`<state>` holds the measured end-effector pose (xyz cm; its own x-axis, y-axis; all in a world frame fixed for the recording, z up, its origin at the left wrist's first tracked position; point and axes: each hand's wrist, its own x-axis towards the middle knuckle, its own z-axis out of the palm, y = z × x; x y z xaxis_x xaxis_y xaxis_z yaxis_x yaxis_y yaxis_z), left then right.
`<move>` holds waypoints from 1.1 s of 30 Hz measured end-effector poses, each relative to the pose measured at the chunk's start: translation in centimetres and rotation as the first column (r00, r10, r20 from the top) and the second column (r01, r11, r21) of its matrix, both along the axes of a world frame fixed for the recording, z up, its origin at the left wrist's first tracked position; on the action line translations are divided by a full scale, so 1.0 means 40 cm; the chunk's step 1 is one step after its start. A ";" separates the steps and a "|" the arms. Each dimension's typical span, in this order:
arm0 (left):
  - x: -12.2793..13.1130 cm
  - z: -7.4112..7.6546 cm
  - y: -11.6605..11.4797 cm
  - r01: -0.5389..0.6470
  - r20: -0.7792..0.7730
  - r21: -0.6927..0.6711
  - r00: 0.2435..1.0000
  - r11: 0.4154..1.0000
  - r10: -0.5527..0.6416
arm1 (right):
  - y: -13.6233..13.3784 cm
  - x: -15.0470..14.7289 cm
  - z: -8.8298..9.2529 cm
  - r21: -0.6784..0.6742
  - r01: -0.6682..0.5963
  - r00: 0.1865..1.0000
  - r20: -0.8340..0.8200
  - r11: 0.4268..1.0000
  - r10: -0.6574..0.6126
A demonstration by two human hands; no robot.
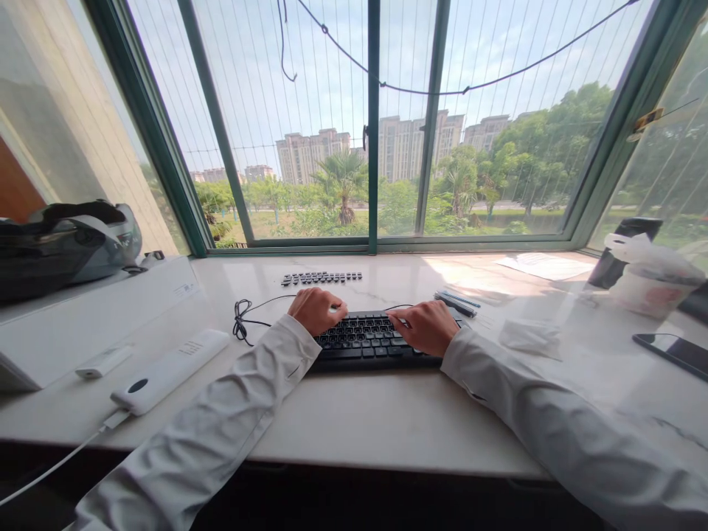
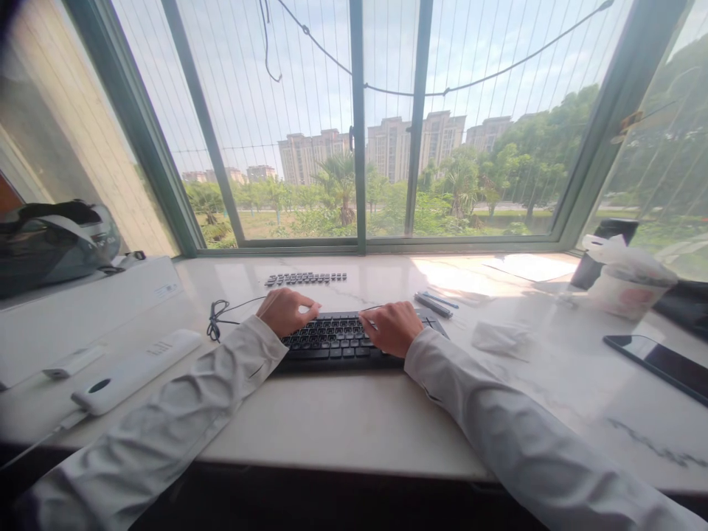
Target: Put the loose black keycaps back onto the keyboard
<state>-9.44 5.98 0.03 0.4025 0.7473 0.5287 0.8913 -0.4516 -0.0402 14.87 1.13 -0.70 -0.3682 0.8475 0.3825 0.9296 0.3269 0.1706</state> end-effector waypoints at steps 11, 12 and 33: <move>-0.035 -0.014 0.050 -0.223 -0.005 -0.127 0.975 0.967 0.224 | 0.044 0.016 -0.021 -0.004 0.080 0.997 0.006 0.997 -0.080; -0.038 -0.014 0.053 -0.238 -0.004 -0.132 0.971 0.962 0.240 | 0.053 0.013 -0.018 0.000 0.069 0.997 0.028 0.998 -0.069; -0.043 -0.018 0.052 -0.271 0.016 -0.176 0.961 0.947 0.278 | 0.511 -0.288 -0.016 -0.107 0.041 0.958 0.285 0.993 -0.009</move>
